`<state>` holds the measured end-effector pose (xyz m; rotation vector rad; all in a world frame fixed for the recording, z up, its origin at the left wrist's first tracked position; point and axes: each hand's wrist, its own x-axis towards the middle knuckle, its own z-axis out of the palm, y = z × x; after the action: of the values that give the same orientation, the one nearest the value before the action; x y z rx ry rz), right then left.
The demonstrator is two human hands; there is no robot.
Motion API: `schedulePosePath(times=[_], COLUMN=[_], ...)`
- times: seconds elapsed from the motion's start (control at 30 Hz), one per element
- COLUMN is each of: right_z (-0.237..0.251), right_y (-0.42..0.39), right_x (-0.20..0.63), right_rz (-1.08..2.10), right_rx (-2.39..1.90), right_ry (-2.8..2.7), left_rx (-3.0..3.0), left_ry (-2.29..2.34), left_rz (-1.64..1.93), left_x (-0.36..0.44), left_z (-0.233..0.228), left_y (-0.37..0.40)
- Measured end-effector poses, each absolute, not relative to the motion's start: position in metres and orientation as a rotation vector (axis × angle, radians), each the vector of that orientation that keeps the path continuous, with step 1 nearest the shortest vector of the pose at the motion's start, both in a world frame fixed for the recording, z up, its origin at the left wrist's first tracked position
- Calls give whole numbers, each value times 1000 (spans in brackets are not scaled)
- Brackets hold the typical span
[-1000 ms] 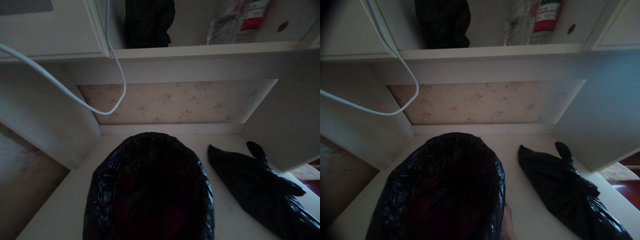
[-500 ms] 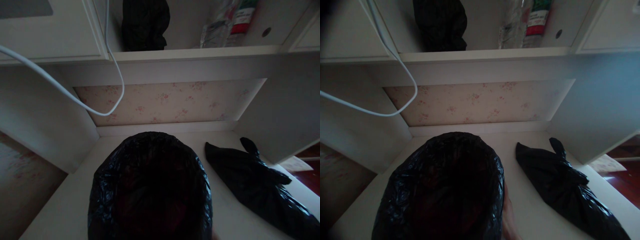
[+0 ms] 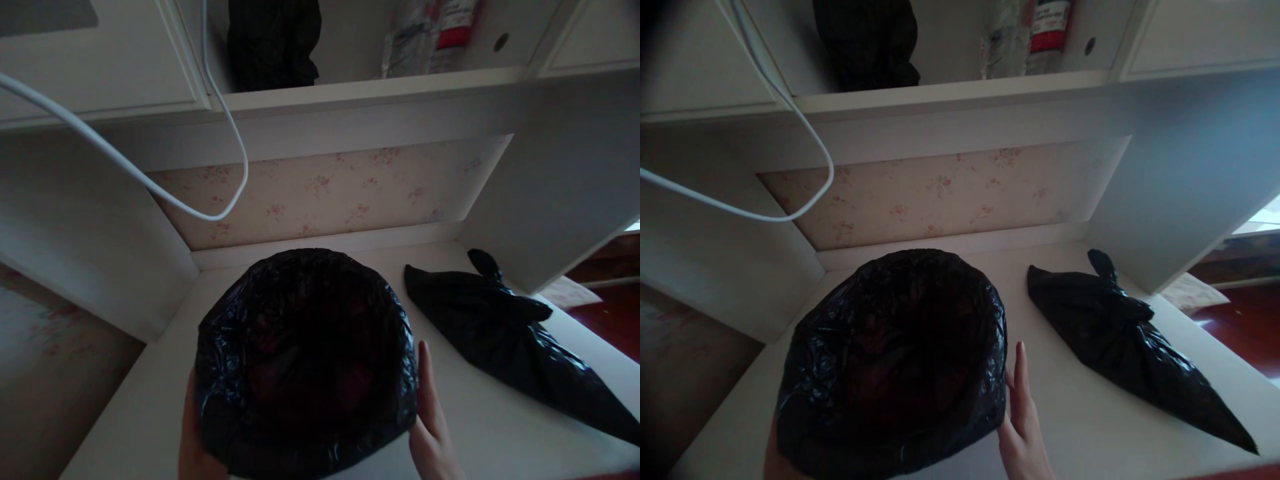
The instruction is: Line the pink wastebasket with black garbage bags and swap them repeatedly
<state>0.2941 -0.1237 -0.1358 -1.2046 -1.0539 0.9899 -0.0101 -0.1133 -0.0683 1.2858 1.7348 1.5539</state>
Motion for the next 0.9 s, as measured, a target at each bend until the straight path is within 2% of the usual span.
schedulePosePath(times=[0.2, 0.37, 0.53, 0.7, 0.9], right_z=[-98, -67, -67, -75, -45], right_y=[-122, -118, -116, -117, -112], right_x=[283, 282, 296, 315, 313], right_rz=[930, 959, 1047, 1147, 1205], right_rx=[-1165, -1083, -1055, -1136, -1104], right_ry=[-967, -903, -909, -953, -1041], left_rx=[1218, 1410, 1373, 1386, 1510], left_ry=[1732, 1601, 1516, 1515, 1738], left_rz=[1627, 1668, 1599, 1530, 1393], left_x=[-10, -28, -46, -51, -50], left_z=[-51, -63, -72, -56, -32], left_y=[-123, -121, -122, -122, -110])
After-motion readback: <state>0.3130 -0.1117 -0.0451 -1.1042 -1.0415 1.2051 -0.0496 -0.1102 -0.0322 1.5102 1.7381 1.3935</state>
